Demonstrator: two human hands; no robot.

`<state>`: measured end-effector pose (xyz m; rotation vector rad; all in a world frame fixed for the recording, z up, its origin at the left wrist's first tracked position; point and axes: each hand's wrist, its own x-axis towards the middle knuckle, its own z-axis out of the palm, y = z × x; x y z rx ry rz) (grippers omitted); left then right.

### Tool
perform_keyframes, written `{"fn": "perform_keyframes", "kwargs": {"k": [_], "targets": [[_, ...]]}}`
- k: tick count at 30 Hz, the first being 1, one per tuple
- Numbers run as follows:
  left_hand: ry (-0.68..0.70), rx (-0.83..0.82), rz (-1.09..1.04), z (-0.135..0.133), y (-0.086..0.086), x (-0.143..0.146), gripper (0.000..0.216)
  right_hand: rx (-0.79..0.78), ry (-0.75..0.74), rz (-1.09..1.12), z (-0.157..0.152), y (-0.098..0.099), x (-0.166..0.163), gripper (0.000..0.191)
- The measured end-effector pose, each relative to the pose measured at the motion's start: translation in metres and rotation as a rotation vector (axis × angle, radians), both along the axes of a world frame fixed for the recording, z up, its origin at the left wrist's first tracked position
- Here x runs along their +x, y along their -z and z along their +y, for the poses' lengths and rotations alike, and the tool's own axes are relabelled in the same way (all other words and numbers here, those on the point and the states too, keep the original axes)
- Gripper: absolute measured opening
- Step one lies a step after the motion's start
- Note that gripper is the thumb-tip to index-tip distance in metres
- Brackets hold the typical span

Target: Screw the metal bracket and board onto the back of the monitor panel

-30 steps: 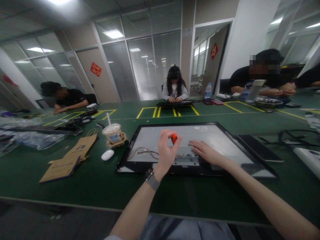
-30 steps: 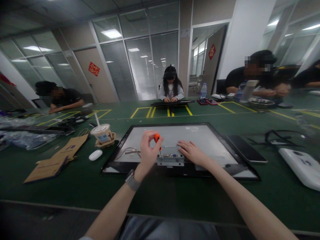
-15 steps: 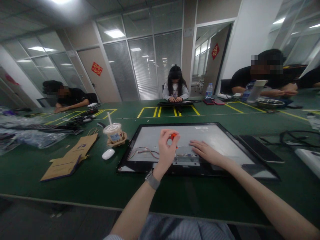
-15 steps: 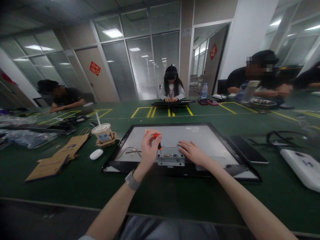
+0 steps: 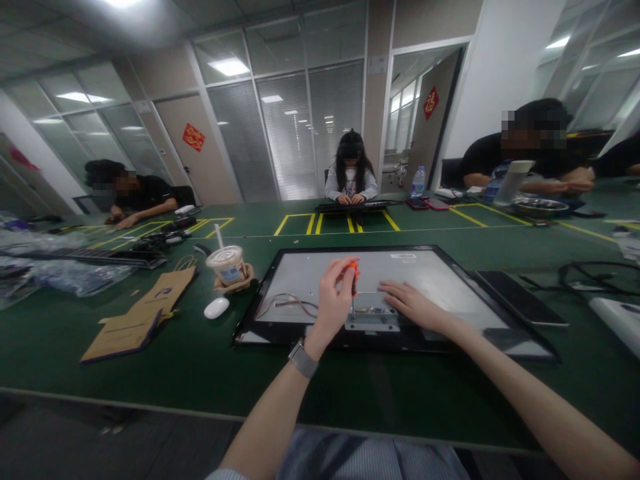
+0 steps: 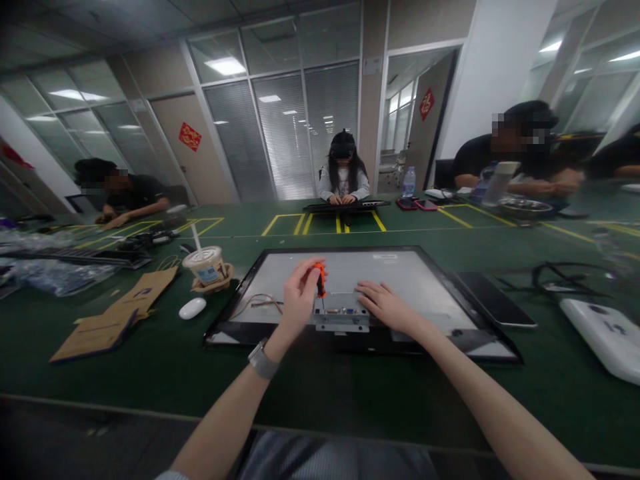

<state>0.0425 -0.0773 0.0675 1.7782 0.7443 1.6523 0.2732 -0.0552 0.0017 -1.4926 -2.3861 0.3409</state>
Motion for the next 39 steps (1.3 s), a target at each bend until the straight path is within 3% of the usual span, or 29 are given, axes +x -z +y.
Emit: {"fn": "perform_keyframes", "kwargs": {"k": [6,12,16,24,30,39], "targets": [[-0.147,0.067,0.027,0.001,0.0021,-0.0005,0.013,-0.008,-0.006,-0.005,0.0008,0.0007,0.0005,0.061],[-0.095,0.047,0.019,-0.0032,0.0026,-0.0009,0.029,0.021,-0.006,0.004,0.003,0.0048,0.002,0.06],[-0.077,0.053,0.023,-0.0028,0.0013,-0.0009,0.027,0.009,-0.007,-0.003,0.003,0.0045,0.0022,0.061],[-0.163,0.135,0.023,-0.0019,0.0003,-0.0006,0.008,0.0,-0.005,-0.002,0.0003,0.0009,0.0005,0.062],[-0.228,0.145,-0.009,-0.0014,0.001,-0.0003,0.015,-0.004,-0.005,0.002,0.0,0.0007,0.001,0.06],[-0.077,0.058,0.008,-0.0065,-0.0007,-0.0007,0.033,0.004,-0.007,-0.003,0.0011,0.0015,0.0019,0.06]]}}
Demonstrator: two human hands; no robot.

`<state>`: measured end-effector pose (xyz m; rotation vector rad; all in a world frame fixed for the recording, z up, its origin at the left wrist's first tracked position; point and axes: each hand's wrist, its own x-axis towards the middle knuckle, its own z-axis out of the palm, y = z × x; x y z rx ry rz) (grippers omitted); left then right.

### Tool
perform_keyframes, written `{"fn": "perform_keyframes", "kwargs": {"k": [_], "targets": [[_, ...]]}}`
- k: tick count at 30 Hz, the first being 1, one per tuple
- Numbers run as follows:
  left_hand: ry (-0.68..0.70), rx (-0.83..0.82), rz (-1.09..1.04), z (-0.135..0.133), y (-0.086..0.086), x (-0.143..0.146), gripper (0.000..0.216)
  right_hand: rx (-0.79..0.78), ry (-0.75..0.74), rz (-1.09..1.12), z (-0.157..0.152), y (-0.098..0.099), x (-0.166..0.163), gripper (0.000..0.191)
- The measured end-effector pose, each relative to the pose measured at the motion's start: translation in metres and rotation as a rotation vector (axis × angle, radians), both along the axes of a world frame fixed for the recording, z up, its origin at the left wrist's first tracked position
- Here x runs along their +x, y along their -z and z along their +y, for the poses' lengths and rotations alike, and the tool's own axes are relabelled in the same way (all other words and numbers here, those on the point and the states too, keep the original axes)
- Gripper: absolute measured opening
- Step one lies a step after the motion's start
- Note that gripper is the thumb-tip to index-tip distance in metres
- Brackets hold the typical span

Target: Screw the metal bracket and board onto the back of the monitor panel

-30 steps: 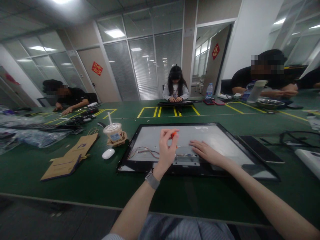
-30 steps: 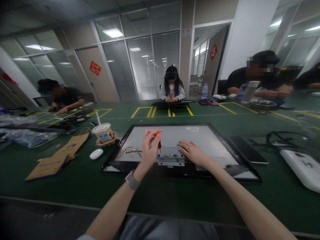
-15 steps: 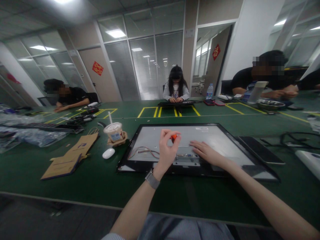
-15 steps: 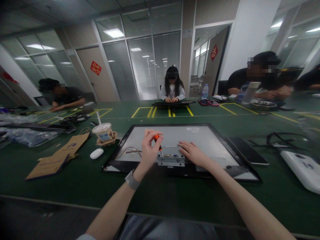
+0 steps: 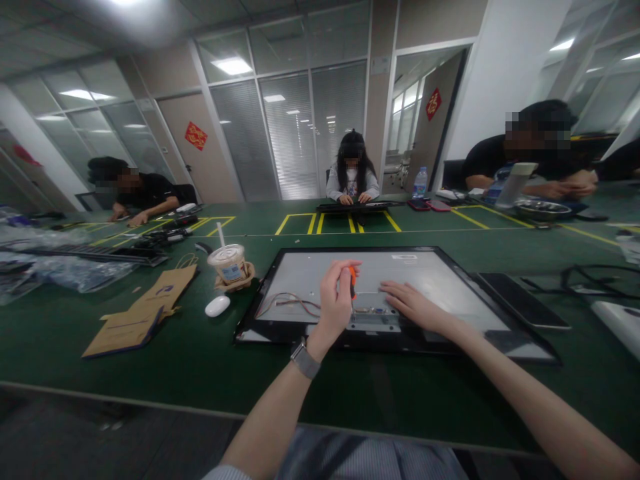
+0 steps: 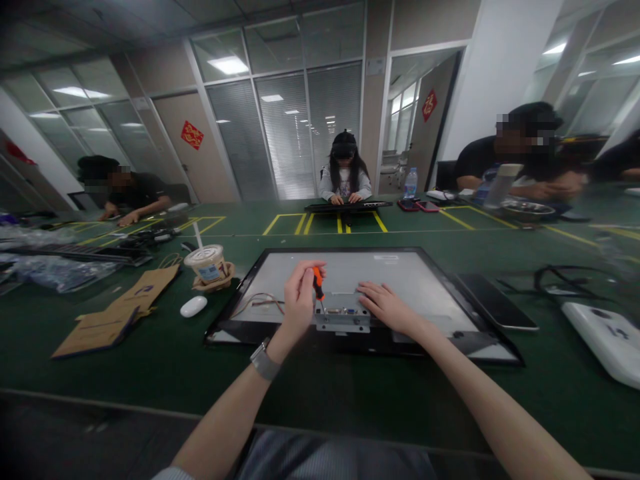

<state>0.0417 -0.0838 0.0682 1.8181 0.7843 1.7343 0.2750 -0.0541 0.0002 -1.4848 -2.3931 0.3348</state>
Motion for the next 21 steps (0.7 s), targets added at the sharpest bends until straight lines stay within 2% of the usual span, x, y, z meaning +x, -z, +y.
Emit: {"fn": "perform_keyframes", "kwargs": {"k": [5,8,15,18,21], "targets": [[-0.08,0.059,0.029,0.0012,-0.0004,0.0009,0.02,0.002,-0.008,-0.012,0.001,0.0018,0.0002,0.06],[-0.11,0.05,0.029,0.0018,-0.0013,0.0003,0.019,0.001,-0.008,-0.007,0.0019,0.0028,0.0007,0.06],[-0.01,-0.027,-0.006,0.0018,0.0004,0.0,0.031,-0.006,0.002,0.006,0.0013,0.0015,0.0003,0.06],[0.009,-0.022,-0.002,0.0017,0.0007,0.0011,0.028,-0.009,0.0,0.005,-0.0002,0.0001,-0.0005,0.059],[-0.033,0.034,0.019,0.0023,0.0002,0.0018,0.02,-0.002,0.0,0.002,-0.001,-0.0005,-0.0011,0.059]]}}
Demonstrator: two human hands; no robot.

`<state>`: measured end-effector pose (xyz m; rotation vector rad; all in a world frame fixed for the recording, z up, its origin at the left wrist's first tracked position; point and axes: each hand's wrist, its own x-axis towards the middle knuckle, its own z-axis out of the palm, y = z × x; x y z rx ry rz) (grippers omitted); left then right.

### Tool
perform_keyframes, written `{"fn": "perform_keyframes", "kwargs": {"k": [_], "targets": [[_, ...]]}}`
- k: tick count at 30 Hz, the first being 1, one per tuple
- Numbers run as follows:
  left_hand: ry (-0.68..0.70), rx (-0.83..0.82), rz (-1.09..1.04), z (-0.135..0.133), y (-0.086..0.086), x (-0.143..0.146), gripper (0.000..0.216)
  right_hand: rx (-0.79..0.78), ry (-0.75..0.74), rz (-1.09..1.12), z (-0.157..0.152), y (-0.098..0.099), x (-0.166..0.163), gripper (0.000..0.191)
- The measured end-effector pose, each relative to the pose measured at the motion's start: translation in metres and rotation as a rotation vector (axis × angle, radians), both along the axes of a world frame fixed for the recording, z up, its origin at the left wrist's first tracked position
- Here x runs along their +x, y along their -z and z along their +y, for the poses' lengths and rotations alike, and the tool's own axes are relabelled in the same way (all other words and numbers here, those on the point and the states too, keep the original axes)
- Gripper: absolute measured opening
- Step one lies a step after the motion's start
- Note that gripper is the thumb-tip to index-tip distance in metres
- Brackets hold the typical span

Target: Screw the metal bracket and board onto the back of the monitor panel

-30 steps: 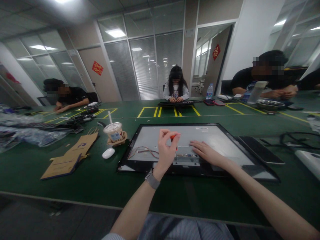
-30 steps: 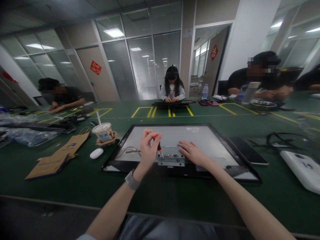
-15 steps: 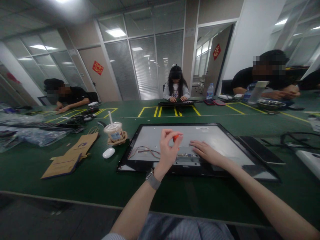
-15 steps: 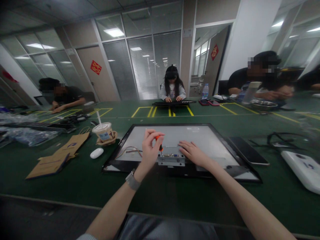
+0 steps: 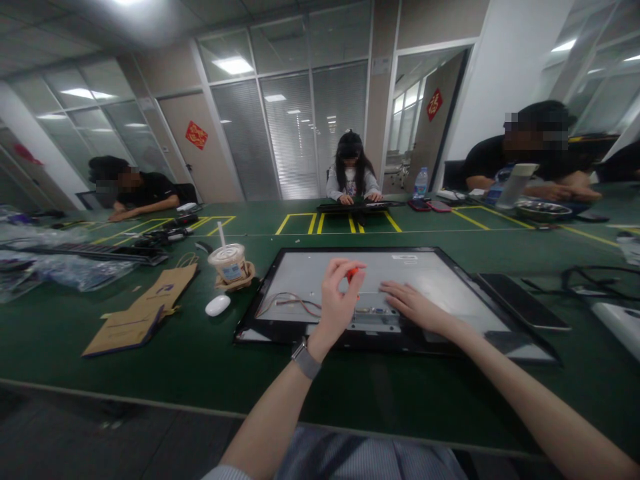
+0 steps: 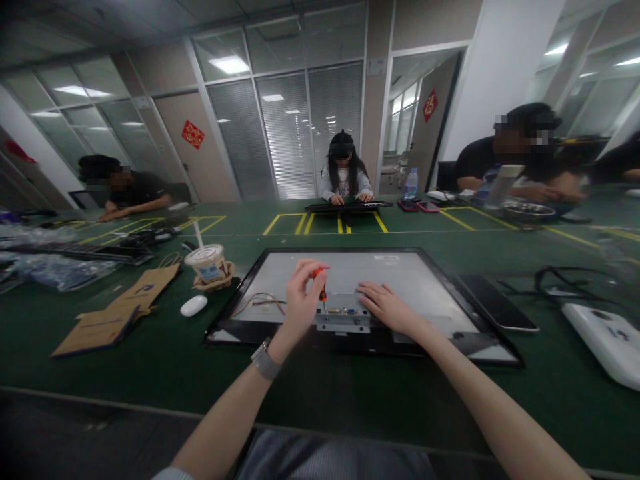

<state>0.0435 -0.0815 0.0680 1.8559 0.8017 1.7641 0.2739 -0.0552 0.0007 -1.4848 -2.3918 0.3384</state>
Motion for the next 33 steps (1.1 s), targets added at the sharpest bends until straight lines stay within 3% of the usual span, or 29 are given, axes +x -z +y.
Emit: {"fn": "perform_keyframes", "kwargs": {"k": [6,14,23,33], "targets": [[-0.065,0.005,-0.008,0.002,-0.0014,-0.0011,0.02,-0.012,0.007,-0.004,0.0007,0.0003,0.0001,0.061],[0.066,-0.092,0.0,0.0014,0.0021,-0.0002,0.034,-0.005,0.006,-0.015,0.0017,0.0009,0.0003,0.061],[0.004,0.032,0.069,-0.0004,-0.0008,-0.0002,0.018,0.007,-0.002,-0.011,-0.0014,-0.0021,-0.0011,0.06],[0.099,-0.157,-0.008,0.0006,0.0057,0.0036,0.034,-0.025,0.011,-0.017,-0.001,-0.0037,-0.0015,0.063]]}}
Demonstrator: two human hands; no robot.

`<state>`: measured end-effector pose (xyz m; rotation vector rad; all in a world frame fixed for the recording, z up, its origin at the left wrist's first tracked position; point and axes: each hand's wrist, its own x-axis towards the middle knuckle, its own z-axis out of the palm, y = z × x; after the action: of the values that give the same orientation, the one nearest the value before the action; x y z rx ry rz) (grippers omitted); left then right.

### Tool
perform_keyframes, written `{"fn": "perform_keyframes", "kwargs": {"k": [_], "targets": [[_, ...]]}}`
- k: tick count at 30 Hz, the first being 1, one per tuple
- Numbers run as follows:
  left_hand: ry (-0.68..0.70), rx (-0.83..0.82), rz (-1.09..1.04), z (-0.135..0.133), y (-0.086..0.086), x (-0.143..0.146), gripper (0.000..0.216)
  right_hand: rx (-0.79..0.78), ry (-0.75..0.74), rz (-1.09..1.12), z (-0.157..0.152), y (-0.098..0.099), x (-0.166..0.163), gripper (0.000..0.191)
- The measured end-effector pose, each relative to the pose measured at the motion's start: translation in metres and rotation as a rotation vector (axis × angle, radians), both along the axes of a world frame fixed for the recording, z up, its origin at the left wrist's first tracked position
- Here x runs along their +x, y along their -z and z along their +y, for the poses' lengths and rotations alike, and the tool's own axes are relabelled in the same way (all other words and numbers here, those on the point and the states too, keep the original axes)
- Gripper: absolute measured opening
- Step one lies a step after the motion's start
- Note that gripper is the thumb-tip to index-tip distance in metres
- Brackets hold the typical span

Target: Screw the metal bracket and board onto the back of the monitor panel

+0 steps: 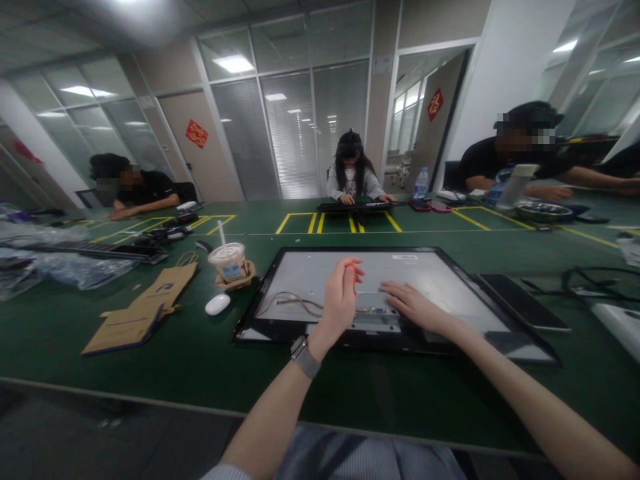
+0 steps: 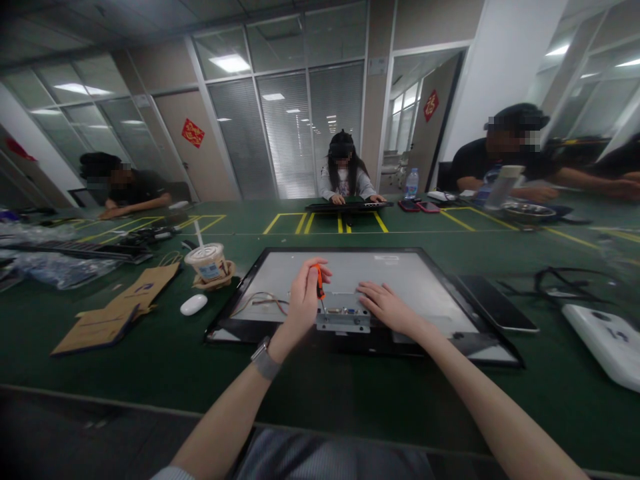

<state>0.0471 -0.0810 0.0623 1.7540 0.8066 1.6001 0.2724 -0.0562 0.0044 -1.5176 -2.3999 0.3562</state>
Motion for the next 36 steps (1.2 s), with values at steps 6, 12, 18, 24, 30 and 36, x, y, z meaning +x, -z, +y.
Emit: {"fn": "perform_keyframes", "kwargs": {"k": [6,12,18,24,30,36], "targets": [[-0.048,0.084,0.034,-0.0011,-0.0016,-0.0019,0.03,0.018,-0.008,0.007,-0.0003,0.0007,0.0002,0.062],[-0.178,0.205,0.104,-0.0021,-0.0041,-0.0045,0.024,0.036,-0.011,0.005,0.0019,0.0046,0.0012,0.061],[-0.18,0.172,0.037,0.0011,-0.0005,-0.0044,0.03,0.032,0.0,0.002,0.0023,0.0048,0.0012,0.059],[-0.142,0.184,0.037,0.0,-0.0018,-0.004,0.026,0.02,-0.002,0.011,0.0003,0.0018,0.0004,0.061],[-0.244,0.263,0.074,-0.0023,-0.0069,-0.0054,0.018,0.024,0.0,0.014,0.0011,0.0037,0.0009,0.061],[-0.161,0.19,0.037,-0.0002,-0.0026,-0.0056,0.031,0.022,0.002,0.008,0.0026,0.005,0.0012,0.06]]}}
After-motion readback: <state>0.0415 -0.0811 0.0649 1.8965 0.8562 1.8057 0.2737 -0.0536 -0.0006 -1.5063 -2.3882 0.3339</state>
